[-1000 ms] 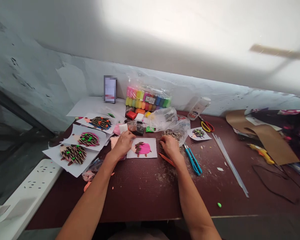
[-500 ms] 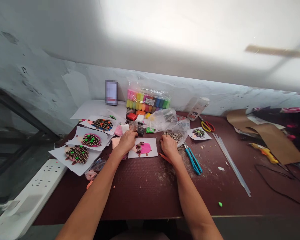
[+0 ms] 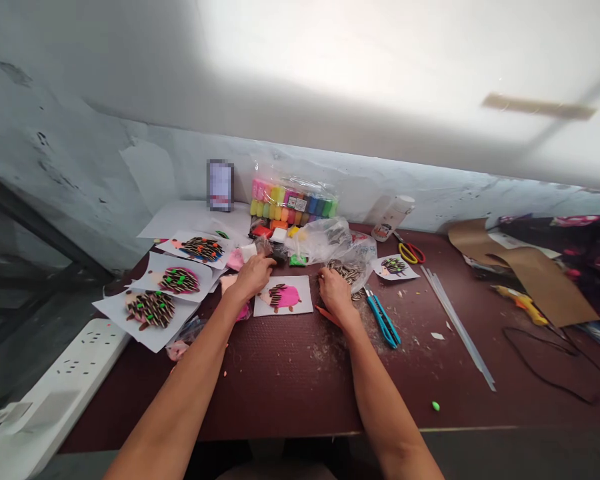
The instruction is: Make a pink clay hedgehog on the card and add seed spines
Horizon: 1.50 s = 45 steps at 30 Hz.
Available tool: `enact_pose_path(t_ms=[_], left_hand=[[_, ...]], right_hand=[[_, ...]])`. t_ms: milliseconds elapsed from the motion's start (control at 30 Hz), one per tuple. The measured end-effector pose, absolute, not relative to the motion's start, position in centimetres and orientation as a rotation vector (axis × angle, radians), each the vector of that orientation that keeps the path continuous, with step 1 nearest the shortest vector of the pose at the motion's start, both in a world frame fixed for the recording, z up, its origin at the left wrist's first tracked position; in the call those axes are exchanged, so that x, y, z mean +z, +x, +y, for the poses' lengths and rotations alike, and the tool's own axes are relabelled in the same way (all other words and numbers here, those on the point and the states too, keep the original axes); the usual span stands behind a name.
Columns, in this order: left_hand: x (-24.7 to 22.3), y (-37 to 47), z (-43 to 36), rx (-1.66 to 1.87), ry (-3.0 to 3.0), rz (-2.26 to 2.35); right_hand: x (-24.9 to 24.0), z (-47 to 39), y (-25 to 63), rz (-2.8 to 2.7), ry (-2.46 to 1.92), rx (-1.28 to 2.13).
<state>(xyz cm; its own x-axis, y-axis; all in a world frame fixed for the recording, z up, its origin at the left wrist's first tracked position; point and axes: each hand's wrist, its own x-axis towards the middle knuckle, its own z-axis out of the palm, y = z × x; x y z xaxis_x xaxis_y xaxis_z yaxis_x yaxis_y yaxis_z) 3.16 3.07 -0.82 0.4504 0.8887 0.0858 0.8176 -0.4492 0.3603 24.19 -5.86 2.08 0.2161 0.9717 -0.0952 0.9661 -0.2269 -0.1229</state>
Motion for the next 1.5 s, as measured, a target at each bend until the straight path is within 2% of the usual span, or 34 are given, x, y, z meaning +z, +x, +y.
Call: enact_pose_path(t_ms=[233, 433, 633, 933, 1167, 1500], left_hand=[[-0.4, 2.0, 2.7, 0.351, 2.461, 1.355], [-0.7, 2.3, 2.9, 0.37, 2.434, 1.378], [-1.0, 2.6, 2.7, 0.421, 2.404, 1.444], [-2.1, 2.6, 2.1, 0.587, 2.405, 1.438], [-2.4, 2.2, 1.9, 0.65, 2.37, 1.346], [-2.5, 2.2, 1.8, 0.683, 2.344, 1.315]], right_hand=[[2.1, -5.9, 24.3, -1.757, -2.184, 0.271], [1.4, -5.6, 24.3, -1.5, -1.664, 0.652], [0.9, -5.6, 23.2, -1.475, -1.527, 0.836], [1.2, -6.2, 21.3, -1.655, -1.696, 0.712], [0.7, -6.3, 20.0, -1.748, -1.724, 0.488], [0.1, -6.1, 19.6, -1.835, -1.792, 0.419]])
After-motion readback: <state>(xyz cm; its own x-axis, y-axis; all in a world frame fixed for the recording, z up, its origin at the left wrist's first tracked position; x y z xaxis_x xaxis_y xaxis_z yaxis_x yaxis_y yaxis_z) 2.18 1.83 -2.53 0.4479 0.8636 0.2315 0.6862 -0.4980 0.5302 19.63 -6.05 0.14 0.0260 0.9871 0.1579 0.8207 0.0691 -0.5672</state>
